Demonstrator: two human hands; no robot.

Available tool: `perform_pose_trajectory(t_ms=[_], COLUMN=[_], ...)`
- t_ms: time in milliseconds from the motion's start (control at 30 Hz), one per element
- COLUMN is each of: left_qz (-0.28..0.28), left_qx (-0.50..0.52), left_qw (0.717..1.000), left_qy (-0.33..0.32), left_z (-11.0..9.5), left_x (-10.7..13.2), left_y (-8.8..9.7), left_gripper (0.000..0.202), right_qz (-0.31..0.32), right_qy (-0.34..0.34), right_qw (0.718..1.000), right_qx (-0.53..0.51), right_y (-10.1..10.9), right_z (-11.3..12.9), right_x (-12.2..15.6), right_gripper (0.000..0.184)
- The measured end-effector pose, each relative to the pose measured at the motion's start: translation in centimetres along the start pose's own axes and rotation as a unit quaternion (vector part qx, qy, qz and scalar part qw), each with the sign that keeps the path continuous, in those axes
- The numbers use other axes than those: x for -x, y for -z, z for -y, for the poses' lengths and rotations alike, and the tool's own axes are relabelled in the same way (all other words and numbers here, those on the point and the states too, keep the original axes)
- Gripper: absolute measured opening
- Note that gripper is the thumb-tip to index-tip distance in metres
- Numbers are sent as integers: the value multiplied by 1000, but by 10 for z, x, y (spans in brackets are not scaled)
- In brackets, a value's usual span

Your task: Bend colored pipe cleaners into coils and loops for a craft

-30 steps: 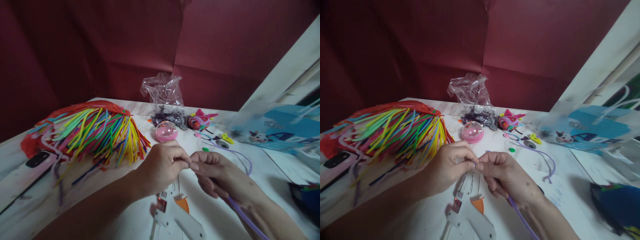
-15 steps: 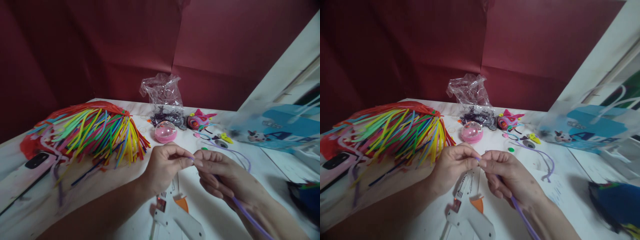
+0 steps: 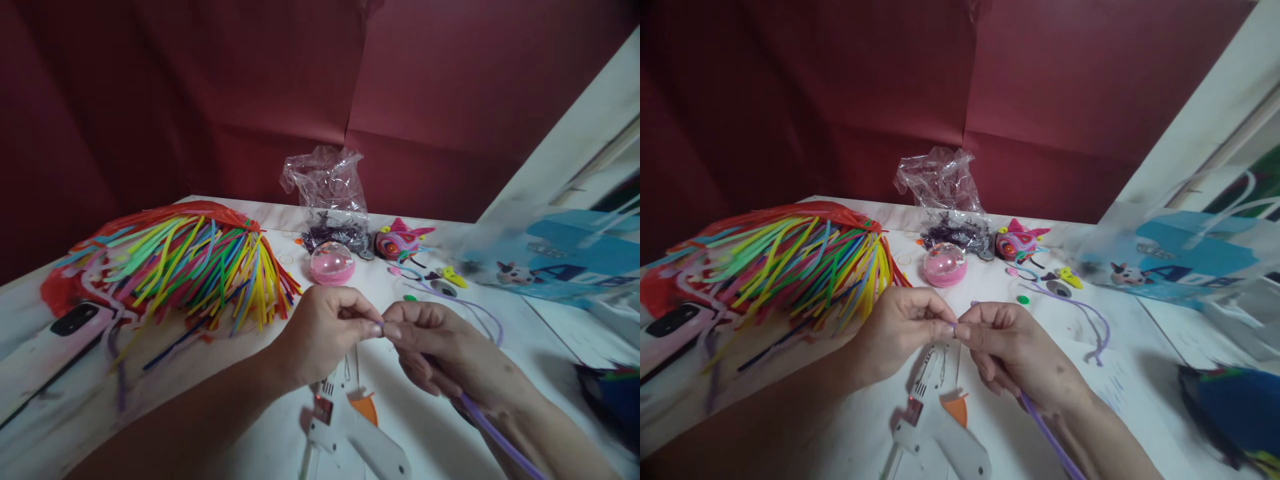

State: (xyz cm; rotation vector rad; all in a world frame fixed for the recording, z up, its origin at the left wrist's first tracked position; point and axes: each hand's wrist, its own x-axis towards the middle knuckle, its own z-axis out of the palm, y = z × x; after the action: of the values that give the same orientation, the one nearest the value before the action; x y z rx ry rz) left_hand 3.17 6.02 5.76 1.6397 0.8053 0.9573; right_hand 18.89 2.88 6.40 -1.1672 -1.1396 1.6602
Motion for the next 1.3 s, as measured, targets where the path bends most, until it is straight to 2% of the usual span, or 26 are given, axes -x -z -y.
perform_pose_trajectory(t_ms=[67,167,300,433,533,600,633,700,767,800,867,967,1100,1300], left_qz=[-25,-74,-91,-78,-35,-13,-5,7,21,24,18,-14,-53,-119], left_qx=[116,214,251,225,117,-31,-116,-266,-353,-368,-349,-270,-183,16], left_qw=[992,972,963,971,992,995,982,935,892,884,894,926,953,982], left_qy=[41,63,36,12,-19,-96,-146,-234,-283,-289,-280,-262,-235,-144], left_z=[0,1,6,7,5,3,3,3,3,4,4,5,6,6], left_x=[0,2,5,3,0,-1,-2,-1,0,0,1,1,1,4], left_y=[-6,-13,-18,-16,-9,-3,0,5,7,7,7,4,-2,-12], left_gripper=[3,7,6,5,0,5,8,14,17,17,15,12,10,6], right_qz=[15,32,53,50,25,8,1,-12,-18,-16,-6,10,20,54], right_qy=[4,5,1,4,2,0,-1,1,1,0,0,2,6,10], right_qw=[999,997,993,994,996,999,1000,1000,999,999,1000,1000,999,992], right_qx=[-30,-74,-102,-102,-86,-53,-31,6,27,32,28,6,-32,-110], right_y=[1,1,-1,0,2,3,3,2,1,1,1,2,4,2], right_z=[0,-3,-6,-4,-2,-1,-1,-1,-3,-3,-4,-4,-3,-4], right_x=[1,-1,-2,0,1,0,-1,-3,-4,-5,-5,-4,-3,-1], right_gripper=[24,22,20,17,17,18,19,21,23,23,24,22,18,15])
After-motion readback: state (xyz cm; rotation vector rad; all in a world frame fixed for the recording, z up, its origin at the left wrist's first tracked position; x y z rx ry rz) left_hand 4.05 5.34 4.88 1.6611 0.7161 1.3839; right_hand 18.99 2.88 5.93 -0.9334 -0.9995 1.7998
